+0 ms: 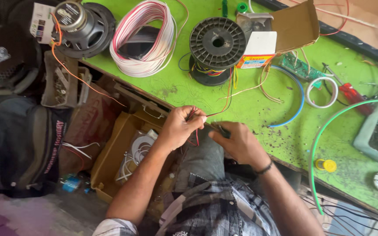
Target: The person strips insulation from several short wire segments using wire strippers and places them on the workbench. The person then slides a piece of heat-shrink tubing over a wire and uses a soldering iron to heat it.
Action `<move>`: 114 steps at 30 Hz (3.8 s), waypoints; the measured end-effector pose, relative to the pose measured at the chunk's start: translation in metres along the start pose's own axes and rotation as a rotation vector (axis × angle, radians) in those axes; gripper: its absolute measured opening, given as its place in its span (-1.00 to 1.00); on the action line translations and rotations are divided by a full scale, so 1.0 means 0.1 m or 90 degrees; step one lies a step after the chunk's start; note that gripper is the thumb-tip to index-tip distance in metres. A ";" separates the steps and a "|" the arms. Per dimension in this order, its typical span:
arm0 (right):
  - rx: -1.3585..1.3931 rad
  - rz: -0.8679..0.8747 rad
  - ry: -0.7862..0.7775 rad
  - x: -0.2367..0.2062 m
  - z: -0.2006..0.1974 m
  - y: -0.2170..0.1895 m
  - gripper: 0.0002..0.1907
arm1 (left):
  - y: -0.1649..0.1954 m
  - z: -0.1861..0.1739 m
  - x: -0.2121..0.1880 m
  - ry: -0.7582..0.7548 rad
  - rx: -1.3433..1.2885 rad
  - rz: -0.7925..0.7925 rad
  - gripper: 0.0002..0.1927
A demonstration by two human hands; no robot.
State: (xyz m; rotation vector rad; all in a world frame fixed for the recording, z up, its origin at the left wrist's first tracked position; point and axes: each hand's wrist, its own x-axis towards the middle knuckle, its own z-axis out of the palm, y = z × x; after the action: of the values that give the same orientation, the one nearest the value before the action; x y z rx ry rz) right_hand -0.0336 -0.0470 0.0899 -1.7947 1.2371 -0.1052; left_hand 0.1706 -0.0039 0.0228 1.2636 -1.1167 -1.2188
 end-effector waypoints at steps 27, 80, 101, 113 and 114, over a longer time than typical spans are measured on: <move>0.093 -0.299 0.219 -0.28 0.19 0.04 -0.72 | 0.40 -0.03 -0.28 -0.045 0.087 0.006 -0.87; -0.312 0.121 0.701 -0.45 -0.49 1.31 -0.66 | 0.26 1.58 0.75 0.074 0.484 0.541 -0.73; 0.034 -0.269 0.934 -0.57 -0.56 1.44 -0.81 | 0.49 1.55 0.61 0.175 0.294 0.490 -0.79; 0.032 -0.242 0.861 -0.46 -0.58 1.53 -0.87 | 0.17 1.51 0.81 0.185 0.276 0.384 -0.88; 0.074 -0.254 0.845 -0.45 -0.60 1.56 -0.87 | 0.15 1.52 0.83 0.188 0.303 0.389 -0.89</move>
State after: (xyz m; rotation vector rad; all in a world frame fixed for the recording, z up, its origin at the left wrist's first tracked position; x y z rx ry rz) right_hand -0.1949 -0.0608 0.0304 -1.8022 1.5923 -1.7687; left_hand 0.0247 -0.0968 0.0362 1.2550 -1.4703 -0.3065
